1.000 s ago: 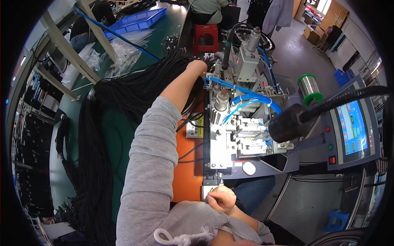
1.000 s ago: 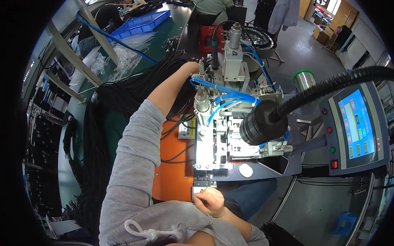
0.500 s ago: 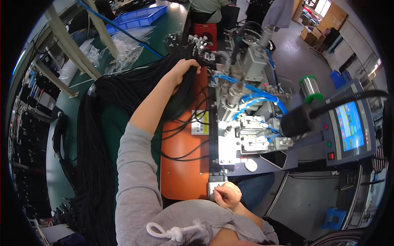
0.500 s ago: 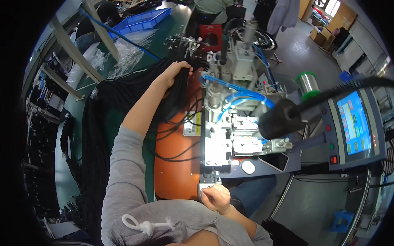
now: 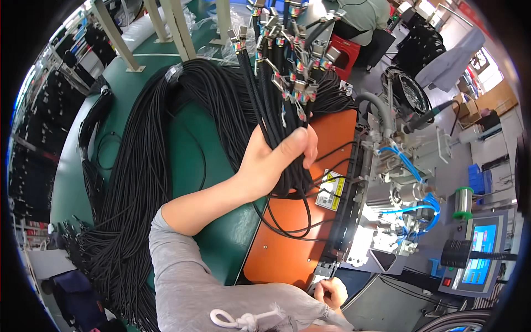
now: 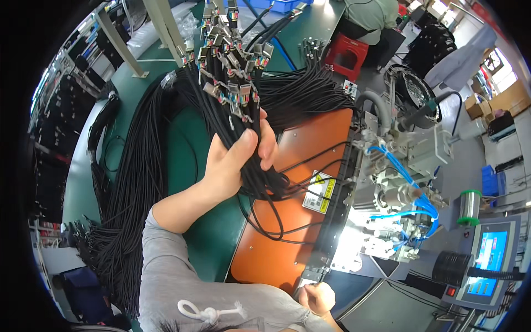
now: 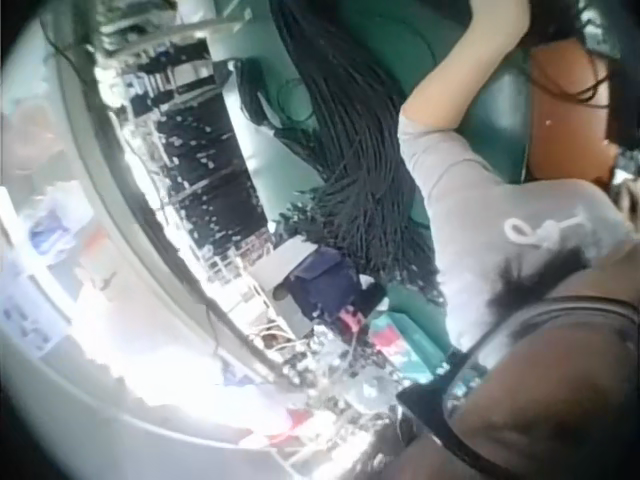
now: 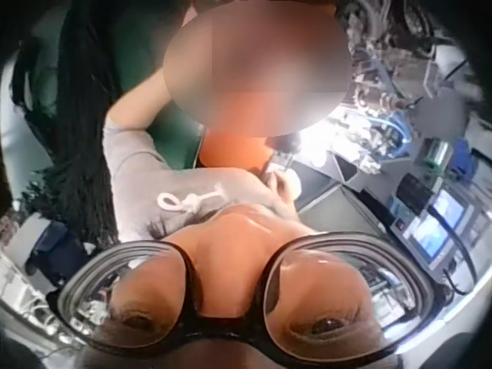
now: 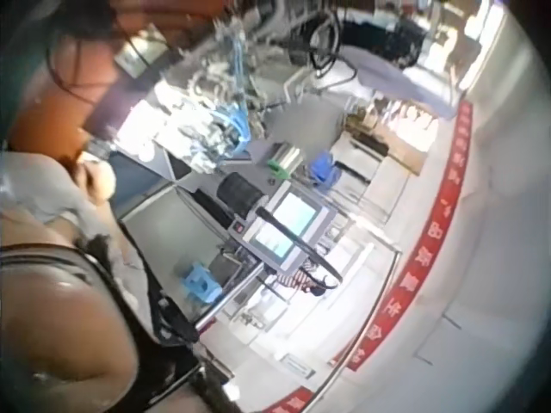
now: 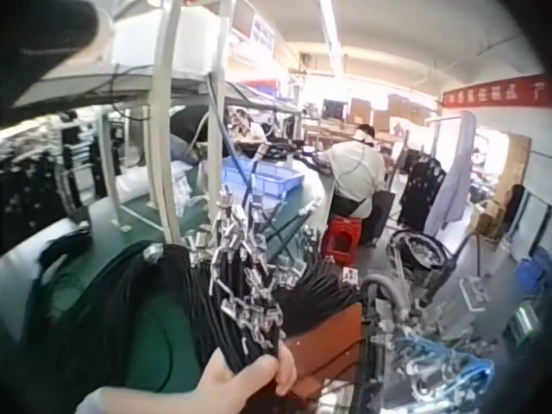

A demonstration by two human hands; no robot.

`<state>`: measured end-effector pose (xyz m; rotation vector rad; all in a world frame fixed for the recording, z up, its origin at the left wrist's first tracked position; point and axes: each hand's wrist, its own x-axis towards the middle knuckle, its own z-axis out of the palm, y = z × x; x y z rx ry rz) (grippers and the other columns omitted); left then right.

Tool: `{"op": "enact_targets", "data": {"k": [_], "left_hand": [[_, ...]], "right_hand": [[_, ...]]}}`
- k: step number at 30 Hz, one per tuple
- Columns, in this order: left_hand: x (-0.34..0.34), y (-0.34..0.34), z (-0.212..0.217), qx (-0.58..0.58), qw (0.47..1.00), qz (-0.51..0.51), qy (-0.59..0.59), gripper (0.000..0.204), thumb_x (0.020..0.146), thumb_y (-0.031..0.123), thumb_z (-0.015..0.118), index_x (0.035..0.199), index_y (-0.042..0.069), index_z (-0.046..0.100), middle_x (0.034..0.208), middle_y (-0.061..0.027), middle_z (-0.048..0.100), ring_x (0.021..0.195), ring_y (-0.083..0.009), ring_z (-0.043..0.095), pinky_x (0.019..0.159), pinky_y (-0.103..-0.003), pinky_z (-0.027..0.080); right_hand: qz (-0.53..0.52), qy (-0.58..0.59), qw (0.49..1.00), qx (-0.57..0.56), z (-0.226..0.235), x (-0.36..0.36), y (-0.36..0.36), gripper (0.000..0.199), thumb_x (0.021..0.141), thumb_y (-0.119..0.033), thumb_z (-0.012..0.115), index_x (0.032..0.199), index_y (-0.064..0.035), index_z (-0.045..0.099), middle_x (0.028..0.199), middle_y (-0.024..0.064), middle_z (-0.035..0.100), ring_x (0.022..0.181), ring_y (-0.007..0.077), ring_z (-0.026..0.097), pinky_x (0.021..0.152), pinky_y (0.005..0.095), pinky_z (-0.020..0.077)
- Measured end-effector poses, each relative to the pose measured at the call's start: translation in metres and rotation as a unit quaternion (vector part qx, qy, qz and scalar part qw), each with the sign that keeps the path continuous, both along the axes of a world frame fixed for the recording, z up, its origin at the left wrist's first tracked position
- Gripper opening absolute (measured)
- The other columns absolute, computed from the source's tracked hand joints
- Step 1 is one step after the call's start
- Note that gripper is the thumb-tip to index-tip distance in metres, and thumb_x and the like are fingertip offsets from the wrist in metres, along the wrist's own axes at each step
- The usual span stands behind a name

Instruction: The person repeatedly strips the ends of black wires and crimps them using a bench-mounted crimping tool. They handle bundles of wires, feed individual strands into the tool, and release the finished pieces. The workspace includes a green mat, a control panel, and a pile of processed wires.

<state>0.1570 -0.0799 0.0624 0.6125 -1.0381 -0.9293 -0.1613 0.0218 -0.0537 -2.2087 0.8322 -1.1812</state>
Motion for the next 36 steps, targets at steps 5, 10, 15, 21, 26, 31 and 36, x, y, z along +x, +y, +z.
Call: {"op": "enact_targets", "data": {"k": [5,10,15,21,26,31,36], "left_hand": [[0.004,0.004,0.0,0.008,0.999,-0.026,0.019,0.038,0.096,0.03,0.052,0.123,0.006,0.041,0.074,-0.0044,0.049,0.064,-0.0149,0.049,0.06,-0.029,0.039],[0.006,0.003,0.001,0.007,0.999,-0.035,0.017,0.038,0.096,0.031,0.052,0.123,0.006,0.042,0.073,-0.0045,0.049,0.063,-0.0151,0.049,0.06,-0.029,0.039],[0.005,0.001,0.001,0.006,0.999,-0.036,0.021,0.039,0.096,0.031,0.052,0.123,0.005,0.041,0.073,-0.0046,0.049,0.063,-0.015,0.049,0.06,-0.029,0.039],[0.005,0.002,0.0,0.001,1.0,-0.018,0.001,0.039,0.096,0.03,0.052,0.123,0.004,0.04,0.074,-0.0048,0.05,0.064,-0.0149,0.05,0.06,-0.028,0.04],[0.0,0.002,-0.002,-0.012,1.0,0.02,-0.017,0.035,0.097,0.026,0.05,0.12,0.002,0.04,0.074,-0.0055,0.05,0.063,-0.0148,0.051,0.06,-0.029,0.041],[-0.003,-0.027,0.003,-0.048,0.968,0.207,-0.132,0.019,0.095,0.012,0.049,0.109,0.0,0.043,0.073,-0.0055,0.053,0.062,-0.0133,0.051,0.058,-0.027,0.041],[0.1,-0.172,0.049,-0.149,0.576,0.7,-0.395,0.039,0.084,0.033,0.068,0.098,-0.002,0.055,0.08,-0.0167,0.062,0.074,-0.0328,0.059,0.068,-0.041,0.045]], "right_hand": [[0.017,0.033,0.999,0.012,0.006,-0.001,-0.003,0.022,0.071,0.007,0.068,0.089,-0.0031,0.059,0.055,0.0042,0.05,0.043,0.0137,0.045,0.042,0.0261,0.0354],[-0.017,0.026,0.999,0.041,0.002,-0.003,0.002,0.014,0.067,0.004,0.068,0.079,-0.0008,0.063,0.055,0.0057,0.053,0.045,0.0188,0.051,0.045,0.0284,0.0407],[-0.03,0.003,0.999,0.029,-0.006,-0.004,0.003,0.013,0.067,0.003,0.068,0.078,-0.0012,0.063,0.054,0.0054,0.052,0.044,0.0185,0.05,0.044,0.028,0.0398],[-0.002,0.019,1.0,0.023,0.0,-0.002,0.0,0.021,0.073,0.006,0.068,0.09,-0.0035,0.059,0.056,0.0042,0.051,0.045,0.0133,0.046,0.043,0.026,0.0367],[-0.008,0.006,1.0,0.026,0.002,-0.001,0.002,0.019,0.071,0.005,0.068,0.086,-0.0025,0.061,0.056,0.0046,0.052,0.045,0.015,0.048,0.044,0.0263,0.0376],[-0.025,-0.019,0.999,0.023,0.001,0.0,0.003,0.017,0.067,0.004,0.07,0.081,-0.0019,0.064,0.055,0.0056,0.051,0.046,0.018,0.049,0.045,0.0281,0.0383],[-0.017,-0.019,0.999,0.02,0.004,0.011,0.0,0.019,0.067,0.001,0.073,0.083,-0.0043,0.064,0.056,0.0068,0.055,0.047,0.0206,0.053,0.046,0.0304,0.0407]]}}
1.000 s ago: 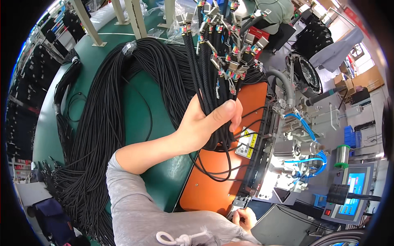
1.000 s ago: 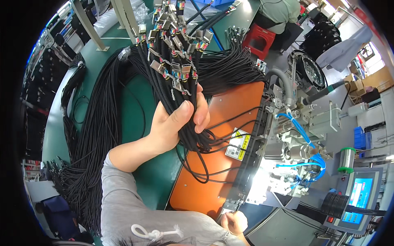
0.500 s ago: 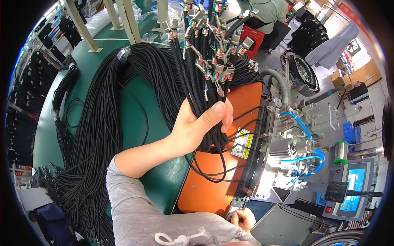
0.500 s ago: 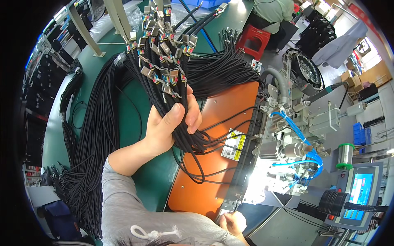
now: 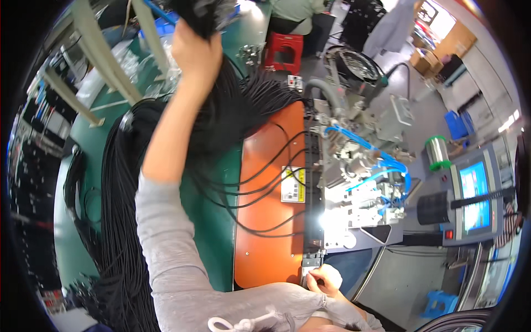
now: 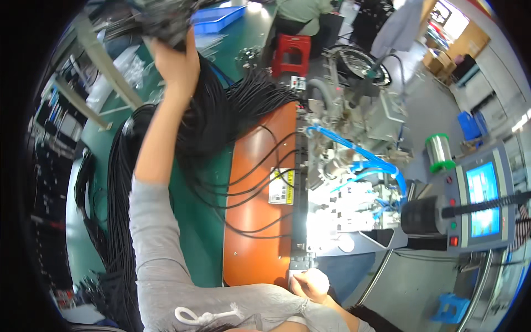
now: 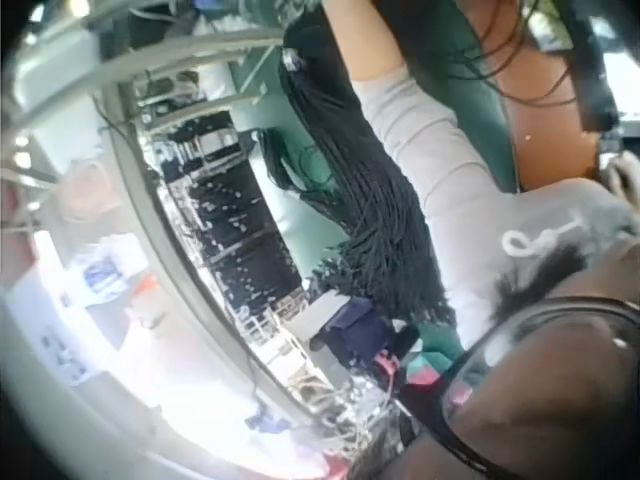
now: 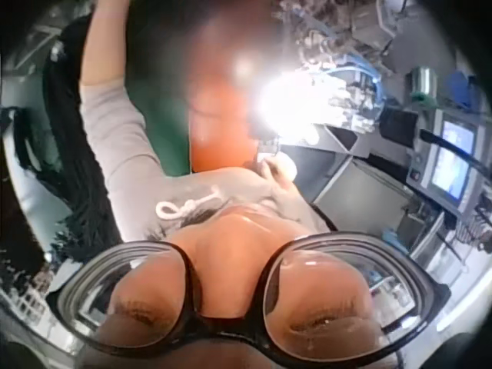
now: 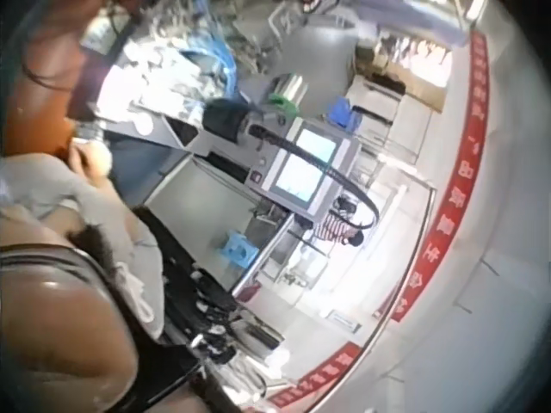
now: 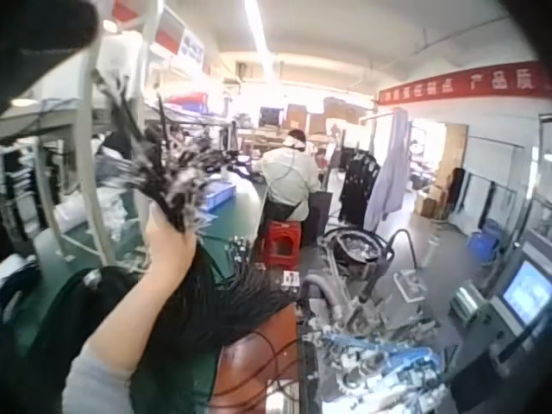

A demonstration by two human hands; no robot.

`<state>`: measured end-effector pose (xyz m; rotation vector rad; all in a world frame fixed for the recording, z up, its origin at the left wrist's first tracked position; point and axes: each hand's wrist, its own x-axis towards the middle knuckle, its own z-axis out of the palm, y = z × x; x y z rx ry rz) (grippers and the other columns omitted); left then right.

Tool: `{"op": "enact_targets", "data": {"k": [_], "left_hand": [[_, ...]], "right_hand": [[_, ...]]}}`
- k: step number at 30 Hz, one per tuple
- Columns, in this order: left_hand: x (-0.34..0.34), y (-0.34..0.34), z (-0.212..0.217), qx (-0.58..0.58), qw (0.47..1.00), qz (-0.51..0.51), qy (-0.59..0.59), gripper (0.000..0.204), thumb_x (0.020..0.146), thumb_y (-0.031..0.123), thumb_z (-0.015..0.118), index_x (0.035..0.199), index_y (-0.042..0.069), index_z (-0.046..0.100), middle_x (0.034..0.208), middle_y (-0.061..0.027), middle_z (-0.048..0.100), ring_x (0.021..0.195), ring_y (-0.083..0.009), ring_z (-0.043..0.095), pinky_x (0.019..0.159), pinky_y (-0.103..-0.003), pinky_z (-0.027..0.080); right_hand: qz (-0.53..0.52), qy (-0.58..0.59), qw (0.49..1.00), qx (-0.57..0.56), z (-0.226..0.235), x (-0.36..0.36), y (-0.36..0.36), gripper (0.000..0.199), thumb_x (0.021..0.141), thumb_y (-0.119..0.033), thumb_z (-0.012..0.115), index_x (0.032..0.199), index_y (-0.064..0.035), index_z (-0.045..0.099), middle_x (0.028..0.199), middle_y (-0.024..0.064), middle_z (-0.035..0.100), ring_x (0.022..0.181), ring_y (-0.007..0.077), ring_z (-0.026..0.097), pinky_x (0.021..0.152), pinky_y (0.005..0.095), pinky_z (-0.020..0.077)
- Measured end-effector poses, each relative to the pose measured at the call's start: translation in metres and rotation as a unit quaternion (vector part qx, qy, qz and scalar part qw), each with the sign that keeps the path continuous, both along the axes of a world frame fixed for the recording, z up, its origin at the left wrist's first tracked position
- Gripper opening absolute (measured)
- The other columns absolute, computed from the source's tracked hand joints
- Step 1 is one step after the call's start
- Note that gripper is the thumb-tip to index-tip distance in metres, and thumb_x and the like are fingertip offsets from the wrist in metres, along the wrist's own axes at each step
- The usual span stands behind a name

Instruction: The person repeatedly strips the ends of black wires and crimps them using a bench-mounted crimping tool. They handle bundles of wires, feed individual strands into the tool, and release the finished pieces. The workspace includes a green mat, a control panel, and a pile of processed wires.

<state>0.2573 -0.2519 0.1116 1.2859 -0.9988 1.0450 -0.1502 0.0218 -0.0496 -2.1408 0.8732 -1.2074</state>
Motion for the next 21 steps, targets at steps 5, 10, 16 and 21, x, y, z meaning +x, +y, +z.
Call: {"op": "enact_targets", "data": {"k": [5,10,16,21], "left_hand": [[0.014,-0.098,0.053,0.304,0.937,0.173,-0.023,0.095,0.062,0.07,0.068,0.127,0.004,0.046,0.127,-0.022,0.05,0.118,-0.0378,0.048,0.096,-0.05,0.038],[-0.017,-0.132,-0.036,0.347,0.919,0.102,-0.155,0.085,0.078,0.068,0.054,0.134,0.005,0.047,0.132,-0.0226,0.05,0.123,-0.0368,0.045,0.102,-0.047,0.035],[0.021,-0.02,-0.06,0.297,0.928,0.053,-0.22,0.055,0.087,0.047,0.059,0.13,0.013,0.053,0.134,-0.0221,0.046,0.122,-0.0353,0.047,0.094,-0.045,0.043],[-0.016,0.078,-0.058,0.396,0.901,0.009,-0.177,0.072,0.08,0.048,0.065,0.128,-0.002,0.046,0.132,-0.0286,0.042,0.119,-0.0425,0.044,0.099,-0.058,0.034]], "right_hand": [[-0.013,-0.029,0.999,0.019,-0.001,0.004,-0.006,0.016,0.07,-0.002,0.073,0.084,-0.0047,0.066,0.061,0.0082,0.059,0.05,0.0215,0.057,0.048,0.0311,0.044],[-0.014,-0.067,0.992,0.104,0.011,-0.011,0.0,0.012,0.075,-0.005,0.07,0.086,-0.0049,0.066,0.067,0.0088,0.062,0.06,0.0245,0.061,0.053,0.0349,0.0467],[-0.533,-0.132,0.833,-0.071,0.049,-0.15,-0.033,0.005,0.083,-0.009,0.061,0.087,-0.0063,0.06,0.082,0.0061,0.059,0.074,0.0149,0.056,0.065,0.0279,0.0443],[-0.671,-0.186,0.715,-0.061,0.05,-0.391,-0.078,0.037,0.082,-0.021,0.07,0.111,-0.0036,0.056,0.098,0.0035,0.059,0.09,0.013,0.054,0.082,0.027,0.0437]]}}
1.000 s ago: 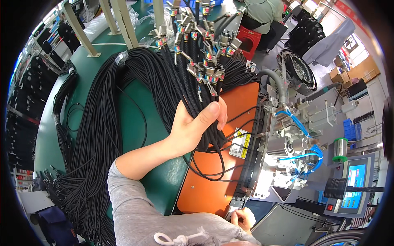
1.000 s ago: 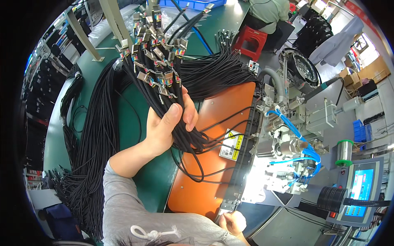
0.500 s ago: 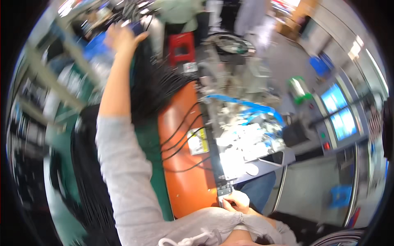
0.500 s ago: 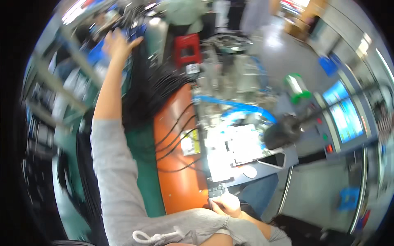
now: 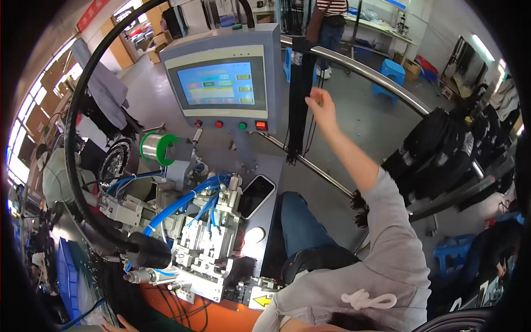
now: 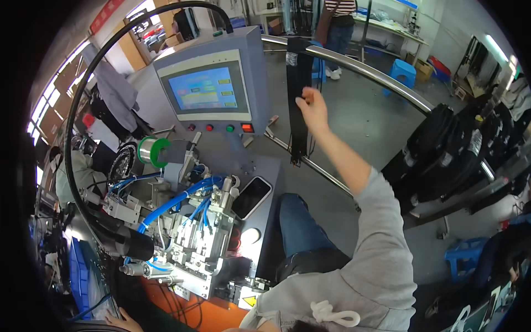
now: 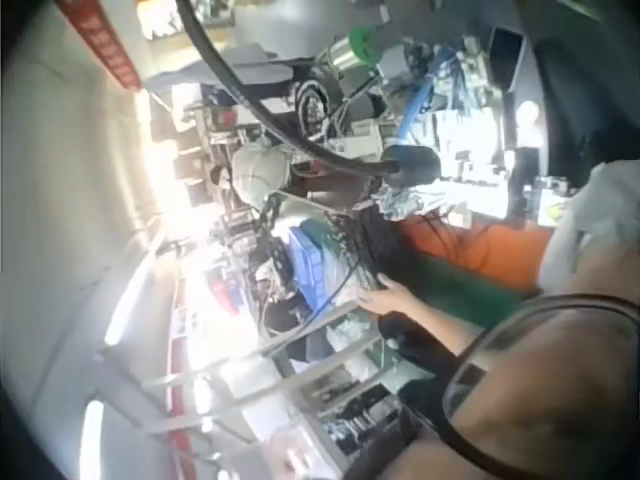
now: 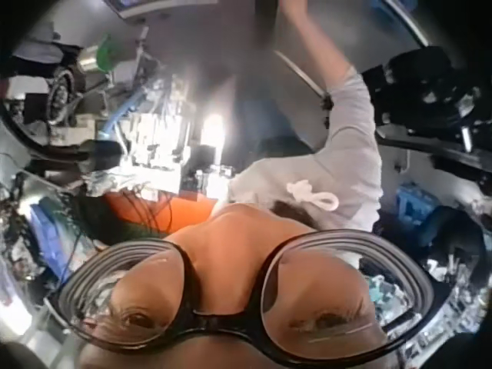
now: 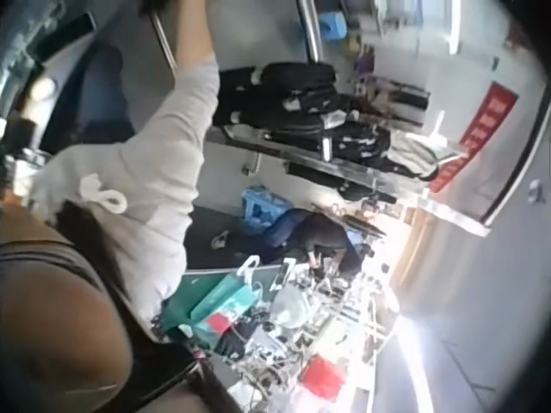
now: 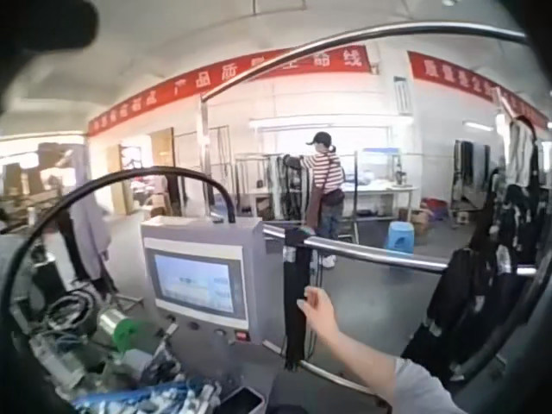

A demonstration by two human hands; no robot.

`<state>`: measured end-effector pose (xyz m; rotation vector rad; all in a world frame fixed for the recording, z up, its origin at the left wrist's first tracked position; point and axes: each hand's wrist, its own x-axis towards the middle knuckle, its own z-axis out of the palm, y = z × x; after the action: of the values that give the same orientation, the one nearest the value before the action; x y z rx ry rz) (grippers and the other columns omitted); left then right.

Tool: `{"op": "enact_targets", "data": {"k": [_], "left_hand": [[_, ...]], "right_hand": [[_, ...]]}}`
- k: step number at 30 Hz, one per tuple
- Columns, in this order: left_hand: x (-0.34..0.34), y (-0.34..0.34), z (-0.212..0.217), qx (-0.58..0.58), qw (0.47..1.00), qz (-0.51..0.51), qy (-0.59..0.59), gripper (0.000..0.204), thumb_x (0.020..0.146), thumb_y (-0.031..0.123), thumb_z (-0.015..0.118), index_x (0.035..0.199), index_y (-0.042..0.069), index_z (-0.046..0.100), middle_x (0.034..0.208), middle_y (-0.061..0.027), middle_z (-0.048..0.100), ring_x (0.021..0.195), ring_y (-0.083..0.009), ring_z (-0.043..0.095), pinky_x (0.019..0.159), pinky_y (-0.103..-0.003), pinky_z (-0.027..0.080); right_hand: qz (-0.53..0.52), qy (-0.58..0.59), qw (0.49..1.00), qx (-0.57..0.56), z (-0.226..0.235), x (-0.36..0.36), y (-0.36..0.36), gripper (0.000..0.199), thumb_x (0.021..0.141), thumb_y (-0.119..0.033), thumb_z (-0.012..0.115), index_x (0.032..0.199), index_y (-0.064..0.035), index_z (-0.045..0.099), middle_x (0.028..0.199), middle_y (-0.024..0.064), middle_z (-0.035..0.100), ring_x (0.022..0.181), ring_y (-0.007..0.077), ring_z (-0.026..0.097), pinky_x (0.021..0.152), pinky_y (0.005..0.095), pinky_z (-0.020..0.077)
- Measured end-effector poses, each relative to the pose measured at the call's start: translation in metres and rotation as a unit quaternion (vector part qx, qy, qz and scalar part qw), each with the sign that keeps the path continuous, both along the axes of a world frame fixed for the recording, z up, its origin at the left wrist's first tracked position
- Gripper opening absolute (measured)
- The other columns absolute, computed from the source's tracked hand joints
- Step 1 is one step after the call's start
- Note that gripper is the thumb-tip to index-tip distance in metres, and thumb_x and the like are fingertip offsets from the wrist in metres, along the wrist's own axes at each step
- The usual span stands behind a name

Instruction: The person repeatedly strips the ends of black wires and crimps them using a bench-mounted crimping tool. They handle bundles of wires, feed individual strands into the tool, and release the finished pieces. The workspace includes a green mat, a control panel, and a pile of processed wires.

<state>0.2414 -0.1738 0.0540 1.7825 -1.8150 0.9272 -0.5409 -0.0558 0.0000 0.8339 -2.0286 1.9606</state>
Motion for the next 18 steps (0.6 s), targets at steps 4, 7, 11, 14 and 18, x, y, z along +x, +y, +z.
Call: {"op": "enact_targets", "data": {"k": [4,7,11,14,18], "left_hand": [[0.016,0.037,-0.019,0.01,0.997,0.08,-0.017,0.06,0.08,0.038,0.069,0.12,-0.003,0.051,0.127,-0.0303,0.044,0.116,-0.0456,0.044,0.096,-0.055,0.038],[0.022,0.068,-0.008,0.023,0.995,0.098,-0.014,0.055,0.078,0.036,0.07,0.117,0.0,0.054,0.125,-0.0286,0.046,0.117,-0.0444,0.044,0.095,-0.055,0.038],[0.005,0.098,-0.001,0.036,0.994,0.104,-0.013,0.05,0.075,0.032,0.072,0.113,0.002,0.058,0.124,-0.0262,0.047,0.116,-0.0428,0.044,0.095,-0.054,0.038],[0.016,0.115,-0.01,0.044,0.993,0.111,-0.017,0.046,0.073,0.029,0.074,0.11,0.004,0.061,0.123,-0.0238,0.049,0.116,-0.0412,0.044,0.094,-0.052,0.04],[0.02,0.112,-0.014,0.064,0.982,0.169,-0.047,0.044,0.073,0.029,0.074,0.11,0.007,0.061,0.122,-0.0231,0.05,0.113,-0.0406,0.047,0.092,-0.052,0.041]], "right_hand": [[-0.101,0.105,0.988,0.048,0.006,-0.107,-0.08,0.068,0.068,-0.031,0.082,0.12,-0.0013,0.051,0.113,0.0167,0.06,0.107,0.0275,0.056,0.091,0.0371,0.0439],[-0.115,0.101,0.988,0.017,0.017,-0.112,-0.127,0.072,0.066,-0.03,0.082,0.122,0.0003,0.048,0.111,0.0236,0.06,0.105,0.0376,0.058,0.088,0.0414,0.046],[-0.058,0.008,0.998,-0.033,0.009,-0.128,-0.13,0.045,0.074,-0.02,0.072,0.107,0.0036,0.053,0.087,0.0154,0.063,0.08,0.0278,0.063,0.075,0.0368,0.0498],[0.2,-0.091,0.953,-0.207,0.016,-0.132,-0.109,0.017,0.076,-0.006,0.061,0.09,-0.0007,0.055,0.064,0.0056,0.055,0.054,0.0116,0.053,0.052,0.0249,0.0418],[0.374,-0.211,0.882,-0.194,0.024,-0.133,-0.074,0.019,0.075,-0.005,0.055,0.092,-0.0006,0.05,0.062,0.0035,0.045,0.054,0.0124,0.043,0.052,0.028,0.0379]]}}
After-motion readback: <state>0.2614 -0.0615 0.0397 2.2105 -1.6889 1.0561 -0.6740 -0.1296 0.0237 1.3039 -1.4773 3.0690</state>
